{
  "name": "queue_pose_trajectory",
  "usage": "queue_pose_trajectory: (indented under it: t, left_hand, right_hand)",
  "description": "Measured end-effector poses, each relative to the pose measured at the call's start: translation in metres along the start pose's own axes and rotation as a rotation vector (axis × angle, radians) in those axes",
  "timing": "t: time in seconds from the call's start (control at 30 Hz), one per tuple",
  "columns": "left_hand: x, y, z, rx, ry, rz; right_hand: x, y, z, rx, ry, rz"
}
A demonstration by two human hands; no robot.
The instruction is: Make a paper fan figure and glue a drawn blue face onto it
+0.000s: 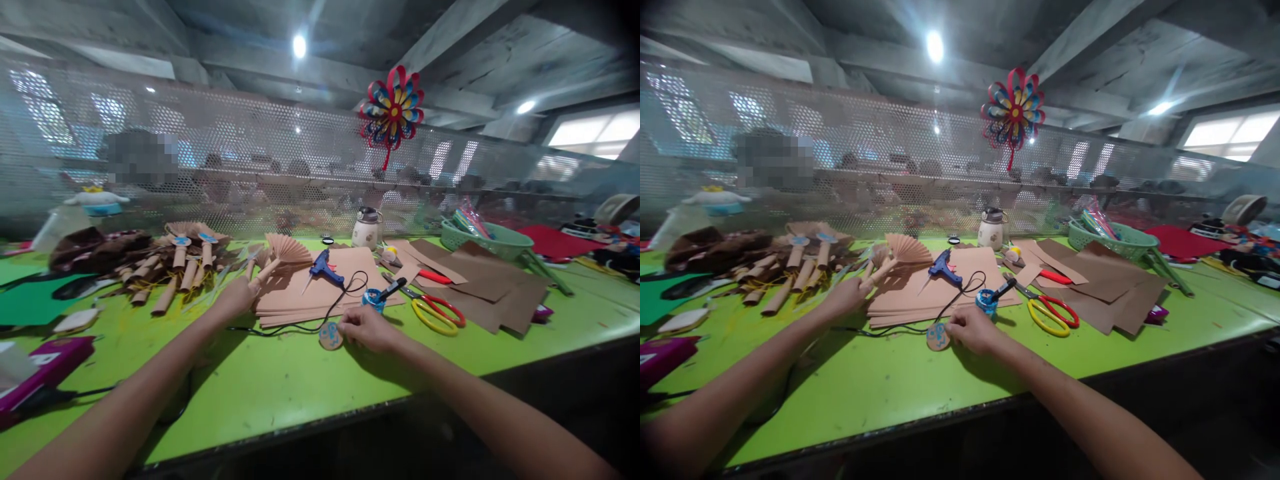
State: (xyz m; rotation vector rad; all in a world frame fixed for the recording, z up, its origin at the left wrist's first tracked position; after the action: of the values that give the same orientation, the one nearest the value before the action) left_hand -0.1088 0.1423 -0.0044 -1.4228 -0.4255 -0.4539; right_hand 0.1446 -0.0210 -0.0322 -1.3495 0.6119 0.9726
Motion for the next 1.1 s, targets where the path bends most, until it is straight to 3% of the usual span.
queue_pose_trajectory:
  t: [0.2,0.5,0.8,0.93,1.1]
  left_hand:
    - [0.016,-0.012,-0.016,-0.002,-0.077,-0.336]
    - [0.065,0.0,-0.052,-0.291,0.044,-0.903]
    - [0.052,0.016,-0.052,-0.496,-0.013,-1.146]
    - [0.048,0.012,-0.053,-0.512,-0.002,-1.212]
    - [0.051,0.013,-0.062,-0.604,-0.006,-1.23]
  right_hand:
    - [0.006,0.008,0.018,-0.018,-0.006,-0.097]
    - [-0.007,0.006,0.009,-0.13,0.021,0.003]
    - [0.003,-0.023,-0.024,-0.126,0.057,0.145]
    - [-0.008,-0.027,-0.018,-0.066,0.025,0.211]
    - [-0.029,-0.022,0.002,0.103,-0.054,0.299]
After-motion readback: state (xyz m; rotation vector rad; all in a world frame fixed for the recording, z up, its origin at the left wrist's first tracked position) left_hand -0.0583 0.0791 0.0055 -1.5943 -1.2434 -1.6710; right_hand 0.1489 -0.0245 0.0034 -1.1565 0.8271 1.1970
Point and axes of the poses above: each hand's wrist, its own z-axis towards the middle knuckle, its own y-axis out of the palm, x = y × z, the point moved 4 cm from there along z, towards the middle knuckle, and after that the axes turned 14 degrees about -y, right-handed, at the moved point
